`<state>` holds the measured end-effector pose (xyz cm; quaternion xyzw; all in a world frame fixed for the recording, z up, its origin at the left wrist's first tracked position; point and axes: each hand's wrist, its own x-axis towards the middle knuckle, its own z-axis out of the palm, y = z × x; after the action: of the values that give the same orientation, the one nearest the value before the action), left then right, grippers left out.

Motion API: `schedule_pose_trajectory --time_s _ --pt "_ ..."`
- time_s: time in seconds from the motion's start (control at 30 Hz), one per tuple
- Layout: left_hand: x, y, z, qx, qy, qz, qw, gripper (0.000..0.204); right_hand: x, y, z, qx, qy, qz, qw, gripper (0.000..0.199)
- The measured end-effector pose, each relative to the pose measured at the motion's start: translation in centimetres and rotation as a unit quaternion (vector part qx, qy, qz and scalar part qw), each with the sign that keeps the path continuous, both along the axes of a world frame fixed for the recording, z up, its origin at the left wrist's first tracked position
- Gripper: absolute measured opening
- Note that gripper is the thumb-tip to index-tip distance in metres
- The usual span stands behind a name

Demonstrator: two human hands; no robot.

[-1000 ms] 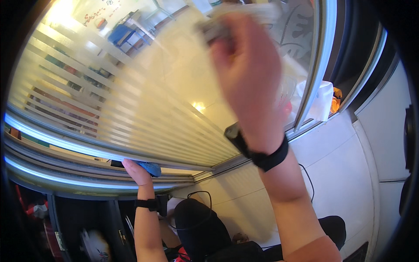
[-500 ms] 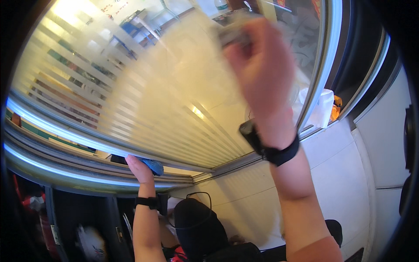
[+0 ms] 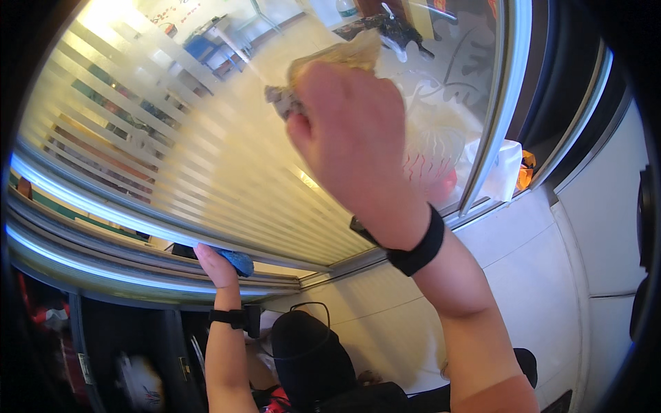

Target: The person cleans a glass display case door using a blue cloth and a small abrasive pad. They wipe the glass surface and the metal frame repeatedly, moving the cloth and pad along the edges and across the pane.

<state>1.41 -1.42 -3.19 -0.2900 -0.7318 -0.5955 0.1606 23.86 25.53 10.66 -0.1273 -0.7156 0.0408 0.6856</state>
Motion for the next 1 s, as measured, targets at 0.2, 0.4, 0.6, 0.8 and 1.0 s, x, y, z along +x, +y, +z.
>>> schedule_pose_trajectory --time_s 0.2,0.4,0.6,0.8,1.0 --pt "0.3 0.0 0.2 -0.025 0.028 0.009 0.999 0.048 -1.3 -0.2 -1.4 -0.039 0.04 0.002 0.998 0.025" --pt "0.0 -0.2 0.2 -0.021 0.006 -0.011 1.0 0.05 -0.3 -0.4 0.0 -0.057 0.023 -0.039 0.997 0.021" --pt "0.1 -0.1 0.0 -0.044 0.034 0.01 0.998 0.049 2.4 1.8 0.3 -0.193 0.07 -0.049 0.977 0.017" --pt "0.1 0.1 0.1 -0.001 0.019 -0.019 1.0 0.051 -2.8 -4.1 0.6 -0.092 -0.012 -0.008 0.996 0.026" --pt "0.4 0.1 0.3 -0.015 0.021 0.013 1.0 0.047 -4.0 -5.9 -3.7 -0.096 0.006 0.082 0.992 0.021"
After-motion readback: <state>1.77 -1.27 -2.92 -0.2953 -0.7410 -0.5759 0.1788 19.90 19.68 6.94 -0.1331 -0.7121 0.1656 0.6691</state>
